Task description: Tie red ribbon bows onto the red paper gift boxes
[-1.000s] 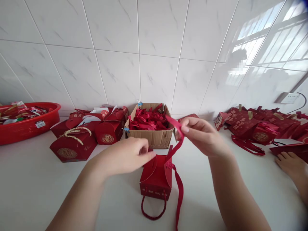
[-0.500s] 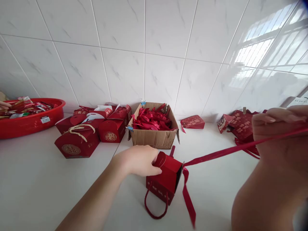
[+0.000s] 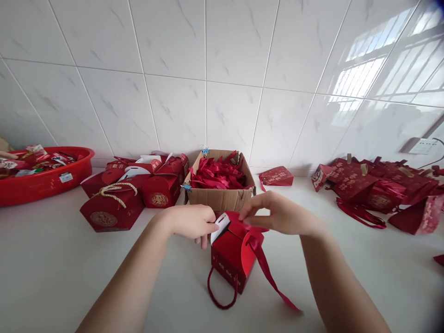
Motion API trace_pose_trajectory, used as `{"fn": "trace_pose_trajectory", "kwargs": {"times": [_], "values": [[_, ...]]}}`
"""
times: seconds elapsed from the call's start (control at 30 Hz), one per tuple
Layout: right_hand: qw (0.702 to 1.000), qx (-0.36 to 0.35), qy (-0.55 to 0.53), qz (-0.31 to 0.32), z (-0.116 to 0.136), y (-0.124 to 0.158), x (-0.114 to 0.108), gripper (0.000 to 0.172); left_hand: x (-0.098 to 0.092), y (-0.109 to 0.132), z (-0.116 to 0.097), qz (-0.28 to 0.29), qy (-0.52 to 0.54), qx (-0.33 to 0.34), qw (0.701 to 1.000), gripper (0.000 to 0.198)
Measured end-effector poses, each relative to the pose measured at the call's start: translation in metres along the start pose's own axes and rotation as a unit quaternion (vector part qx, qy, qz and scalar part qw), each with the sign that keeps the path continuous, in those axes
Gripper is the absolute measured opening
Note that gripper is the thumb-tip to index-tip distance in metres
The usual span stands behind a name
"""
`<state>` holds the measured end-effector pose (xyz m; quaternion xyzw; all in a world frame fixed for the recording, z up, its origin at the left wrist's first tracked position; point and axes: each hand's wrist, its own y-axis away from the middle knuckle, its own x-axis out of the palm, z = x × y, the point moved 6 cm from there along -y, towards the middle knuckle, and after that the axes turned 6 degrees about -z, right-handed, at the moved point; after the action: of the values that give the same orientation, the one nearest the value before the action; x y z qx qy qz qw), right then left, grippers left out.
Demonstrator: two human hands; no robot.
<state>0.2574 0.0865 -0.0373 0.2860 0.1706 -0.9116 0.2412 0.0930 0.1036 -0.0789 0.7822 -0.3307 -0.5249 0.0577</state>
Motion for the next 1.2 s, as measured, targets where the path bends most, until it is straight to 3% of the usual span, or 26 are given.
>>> {"fn": "trace_pose_trajectory", "kwargs": {"times": [0.1,0.4,0.8,1.03,1.2], "values": [[0.998,0.028,0.044,0.035,-0.009,-0.008,0.013,0.016,0.001,0.001,0.000,0.010,-0.002,-0.008,1.000,0.030],[0.996,0.052,0.049,0.062,-0.018,-0.012,0.019,0.019,0.001,0.002,-0.002,0.006,0.000,-0.020,1.000,0.028],[0.996,0.050,0.026,0.074,-0.026,-0.021,0.028,0.019,0.002,0.006,-0.006,0.011,0.001,-0.026,1.000,0.024],[0.997,0.058,0.021,0.048,-0.030,-0.027,0.029,0.018,0.004,0.010,-0.010,0.004,-0.012,-0.032,0.999,0.023],[0.996,0.055,0.025,0.061,-0.031,-0.029,0.033,0.018,0.001,0.014,-0.009,-0.007,-0.020,-0.028,0.999,0.035]]}}
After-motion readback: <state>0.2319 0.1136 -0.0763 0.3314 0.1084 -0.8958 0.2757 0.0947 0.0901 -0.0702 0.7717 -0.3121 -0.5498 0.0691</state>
